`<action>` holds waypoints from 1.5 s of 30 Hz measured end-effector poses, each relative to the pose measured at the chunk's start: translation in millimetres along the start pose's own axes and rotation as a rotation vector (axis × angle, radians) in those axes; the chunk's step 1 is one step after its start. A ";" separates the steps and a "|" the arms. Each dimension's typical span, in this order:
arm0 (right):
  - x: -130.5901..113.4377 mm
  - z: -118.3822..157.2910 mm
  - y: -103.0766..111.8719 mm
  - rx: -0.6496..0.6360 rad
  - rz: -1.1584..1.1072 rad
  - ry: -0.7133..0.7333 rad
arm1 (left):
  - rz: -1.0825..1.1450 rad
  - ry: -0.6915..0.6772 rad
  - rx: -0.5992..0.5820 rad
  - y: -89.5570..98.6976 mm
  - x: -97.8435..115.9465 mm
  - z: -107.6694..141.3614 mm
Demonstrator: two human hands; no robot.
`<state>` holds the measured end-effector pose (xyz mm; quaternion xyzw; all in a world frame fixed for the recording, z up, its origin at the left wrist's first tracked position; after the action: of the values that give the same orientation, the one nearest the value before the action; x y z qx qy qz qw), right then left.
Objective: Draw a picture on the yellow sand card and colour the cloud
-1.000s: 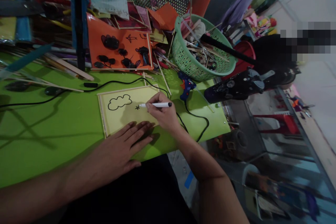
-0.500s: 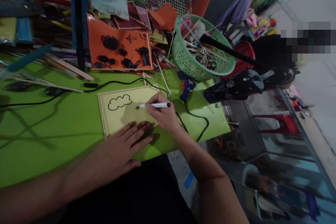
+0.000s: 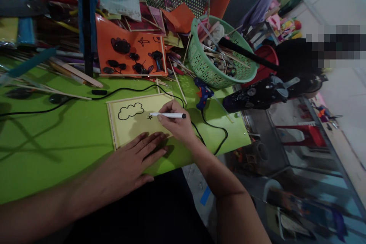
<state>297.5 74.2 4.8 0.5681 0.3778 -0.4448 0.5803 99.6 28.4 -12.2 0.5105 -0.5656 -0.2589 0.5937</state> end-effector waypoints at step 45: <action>0.5 -0.5 -3.6 0.010 0.103 0.026 | -0.034 0.002 0.025 -3.4 0.2 2.4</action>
<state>294.3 74.7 3.1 0.5952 0.3534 -0.4089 0.5946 98.2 26.3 -15.6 0.5276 -0.5595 -0.2614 0.5834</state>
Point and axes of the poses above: each hand's wrist, its own z-axis away from the middle knuckle, its own y-axis out of the back of the hand, x = y × z, the point moved 2 cm from there along -z, towards the middle knuckle, and after that the axes turned 5 degrees about -y, right-handed, at the moved point
